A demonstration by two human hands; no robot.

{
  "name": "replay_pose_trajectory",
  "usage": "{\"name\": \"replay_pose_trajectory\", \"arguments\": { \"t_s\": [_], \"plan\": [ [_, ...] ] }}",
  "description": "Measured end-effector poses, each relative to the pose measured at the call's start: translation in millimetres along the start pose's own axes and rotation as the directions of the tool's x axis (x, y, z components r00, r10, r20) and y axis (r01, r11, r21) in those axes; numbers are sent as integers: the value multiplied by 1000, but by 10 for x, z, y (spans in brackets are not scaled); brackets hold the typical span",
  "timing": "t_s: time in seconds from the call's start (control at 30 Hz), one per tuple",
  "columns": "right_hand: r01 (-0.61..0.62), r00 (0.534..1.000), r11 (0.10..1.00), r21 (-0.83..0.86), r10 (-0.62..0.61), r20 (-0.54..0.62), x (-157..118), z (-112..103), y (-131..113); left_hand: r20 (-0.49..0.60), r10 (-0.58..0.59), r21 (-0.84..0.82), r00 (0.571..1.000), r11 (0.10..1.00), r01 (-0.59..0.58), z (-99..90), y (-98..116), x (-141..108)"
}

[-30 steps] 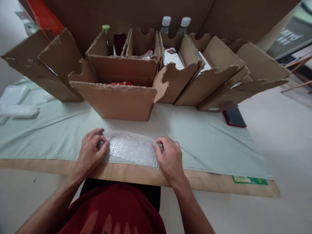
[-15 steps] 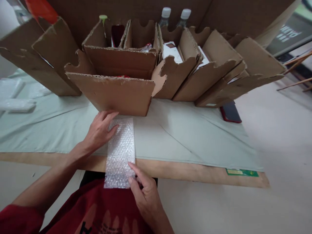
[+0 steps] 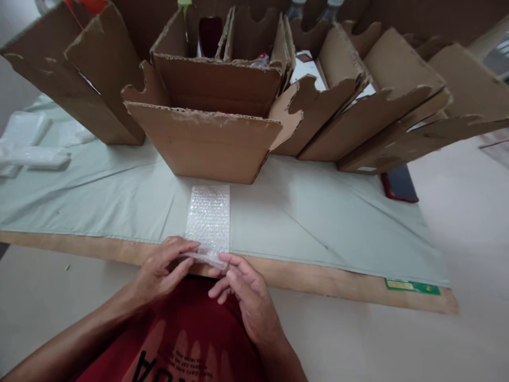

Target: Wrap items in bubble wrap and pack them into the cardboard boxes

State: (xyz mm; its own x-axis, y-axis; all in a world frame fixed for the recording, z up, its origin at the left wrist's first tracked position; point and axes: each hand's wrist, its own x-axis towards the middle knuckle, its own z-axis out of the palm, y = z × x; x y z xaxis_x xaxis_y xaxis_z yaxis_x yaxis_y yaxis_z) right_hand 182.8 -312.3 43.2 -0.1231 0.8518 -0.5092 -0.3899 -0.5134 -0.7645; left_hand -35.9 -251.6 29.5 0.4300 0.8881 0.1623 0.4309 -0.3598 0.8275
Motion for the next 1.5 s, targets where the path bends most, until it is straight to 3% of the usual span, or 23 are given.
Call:
{"name": "replay_pose_trajectory", "arguments": {
  "t_s": [0.13,0.23,0.3,0.37,0.43,0.47,0.53,0.63,1.0,1.17,1.27,1.5],
  "plan": [
    [26,998,979,-201,-36,-46,-1,-65,-35,-41,-110,45,993,993,112,38,-4,92],
    [171,960,884,-434,-248,-128,-14,-111,-89,-59,-93,90,994,991,98,40,6,116],
    [331,865,710,-622,-491,-100,8,-125,-128,-93,-61,132,994,989,73,58,1,121],
    [473,734,437,-765,-676,67,66,-120,-156,-120,-9,177,993,984,30,83,-5,126],
    [564,614,152,-812,-734,289,152,-100,-160,-128,51,214,990,977,-23,104,-6,134],
    [586,577,40,-809,-722,382,198,-87,-150,-126,79,230,989,972,-49,111,-3,139],
    [595,551,-110,-796,-665,504,282,-63,-111,-123,109,258,986,963,-75,119,3,147],
    [561,564,-224,-797,-600,567,360,-46,-40,-125,107,266,986,962,-70,118,4,158],
    [494,602,-283,-822,-571,558,413,-30,-55,-153,183,356,971,927,-119,75,-15,199],
    [520,558,-307,-797,-585,589,458,-44,-97,18,286,333,958,902,-275,-58,-17,132],
    [561,557,-231,-795,-605,569,455,-29,-161,44,291,293,956,911,-291,-89,-31,119],
    [582,633,24,-813,-641,434,629,10,-256,-116,159,236,980,963,-128,-39,-65,231]
  ]
}}
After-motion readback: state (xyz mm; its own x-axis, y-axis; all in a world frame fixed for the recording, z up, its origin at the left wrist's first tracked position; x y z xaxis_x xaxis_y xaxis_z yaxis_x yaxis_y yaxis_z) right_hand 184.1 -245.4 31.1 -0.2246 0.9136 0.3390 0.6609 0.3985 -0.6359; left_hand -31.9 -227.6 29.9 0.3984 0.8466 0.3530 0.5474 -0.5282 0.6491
